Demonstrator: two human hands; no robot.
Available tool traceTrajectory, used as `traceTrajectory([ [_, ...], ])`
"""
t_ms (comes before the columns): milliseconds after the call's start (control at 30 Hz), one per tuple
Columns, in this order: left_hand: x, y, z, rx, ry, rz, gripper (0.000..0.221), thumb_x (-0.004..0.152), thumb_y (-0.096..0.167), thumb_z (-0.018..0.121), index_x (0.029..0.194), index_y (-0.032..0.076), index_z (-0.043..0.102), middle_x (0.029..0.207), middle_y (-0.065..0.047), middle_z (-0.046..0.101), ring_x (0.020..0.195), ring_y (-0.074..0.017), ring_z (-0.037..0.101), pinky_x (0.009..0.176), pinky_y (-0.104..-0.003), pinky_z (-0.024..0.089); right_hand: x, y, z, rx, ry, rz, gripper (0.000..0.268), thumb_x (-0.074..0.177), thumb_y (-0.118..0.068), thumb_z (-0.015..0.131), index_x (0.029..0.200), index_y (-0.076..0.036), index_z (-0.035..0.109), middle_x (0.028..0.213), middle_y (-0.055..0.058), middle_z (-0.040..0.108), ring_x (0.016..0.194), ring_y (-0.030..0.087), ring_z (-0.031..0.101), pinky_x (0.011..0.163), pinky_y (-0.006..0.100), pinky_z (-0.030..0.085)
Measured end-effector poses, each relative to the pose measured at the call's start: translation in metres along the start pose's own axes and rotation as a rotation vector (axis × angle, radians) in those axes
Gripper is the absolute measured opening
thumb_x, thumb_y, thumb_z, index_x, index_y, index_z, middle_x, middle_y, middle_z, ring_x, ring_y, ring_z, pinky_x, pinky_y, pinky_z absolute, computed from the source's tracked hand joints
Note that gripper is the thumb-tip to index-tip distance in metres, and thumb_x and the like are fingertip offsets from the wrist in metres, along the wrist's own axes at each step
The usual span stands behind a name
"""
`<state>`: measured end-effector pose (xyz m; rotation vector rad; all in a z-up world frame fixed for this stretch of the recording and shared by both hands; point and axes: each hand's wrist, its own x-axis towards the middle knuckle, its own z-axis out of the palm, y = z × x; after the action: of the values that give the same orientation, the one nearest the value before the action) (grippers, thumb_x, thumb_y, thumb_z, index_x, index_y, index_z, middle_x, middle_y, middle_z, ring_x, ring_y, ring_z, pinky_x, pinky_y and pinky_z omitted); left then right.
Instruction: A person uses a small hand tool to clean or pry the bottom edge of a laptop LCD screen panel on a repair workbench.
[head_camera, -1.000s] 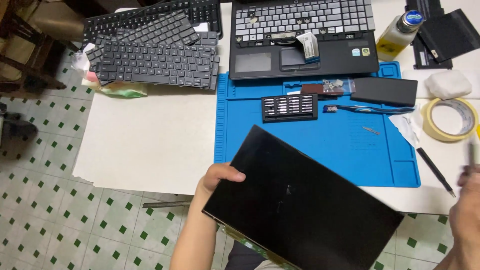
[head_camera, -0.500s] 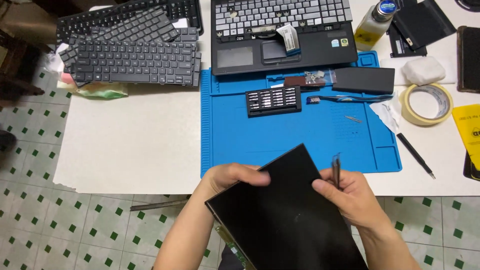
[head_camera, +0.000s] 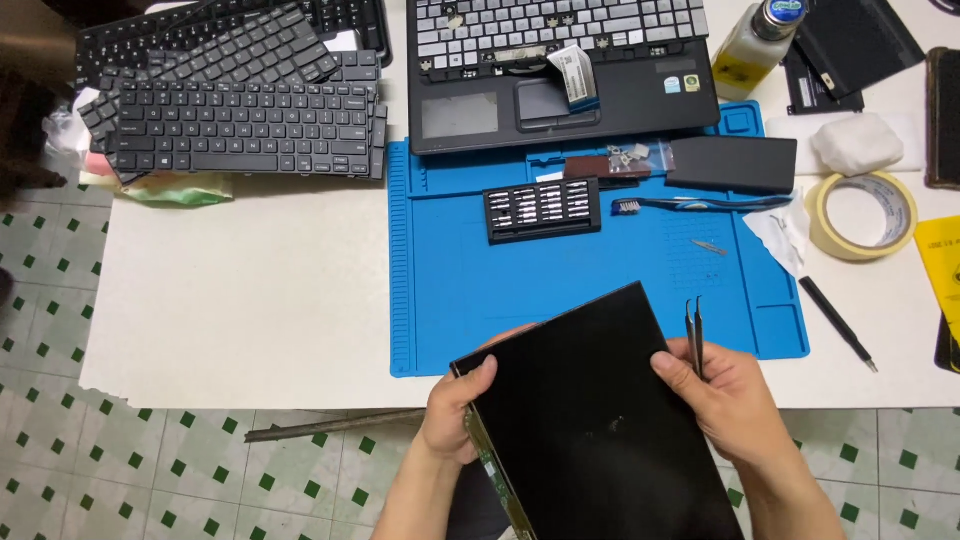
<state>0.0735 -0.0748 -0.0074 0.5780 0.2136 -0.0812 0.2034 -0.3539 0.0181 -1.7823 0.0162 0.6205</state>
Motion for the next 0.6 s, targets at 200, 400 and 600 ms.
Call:
traceTrajectory([
  [200,0.018,0.010,0.031,-0.176,0.034,0.018,0.056,0.102,0.021,0.057,0.151,-0.006,0.045,0.142,-0.029,0.058,0.127,-0.0413,0.061,0.106,-0.053,0.054,0.021,-0.068,0.001,-0.288,-0.009,0.008,0.023,0.095,-0.019,0.069,0.108,-0.005,0.081,0.092,0.005,0.078,0.082,0.014,0.068,0.069,0.030,0.055],
  [400,0.018,0.014,0.054,-0.191,0.103,0.156,0.057,0.102,0.022,0.060,0.149,-0.005,0.046,0.149,-0.026,0.053,0.136,-0.0403,0.053,0.115,-0.053,0.046,0.027,-0.076,-0.001,-0.921,0.181,-0.541,0.034,0.104,-0.032,0.054,0.131,-0.019,0.069,0.096,0.004,0.065,0.085,0.023,0.065,0.067,0.040,0.049],
  [600,0.006,0.003,0.052,-0.206,0.129,0.217,0.059,0.105,0.027,0.060,0.151,-0.006,0.043,0.155,-0.025,0.047,0.143,-0.0378,0.046,0.122,-0.050,0.037,0.021,-0.063,0.036,-1.085,-0.019,-0.688,0.028,0.100,-0.027,0.055,0.124,-0.020,0.066,0.102,-0.002,0.075,0.079,0.022,0.073,0.055,0.038,0.052],
])
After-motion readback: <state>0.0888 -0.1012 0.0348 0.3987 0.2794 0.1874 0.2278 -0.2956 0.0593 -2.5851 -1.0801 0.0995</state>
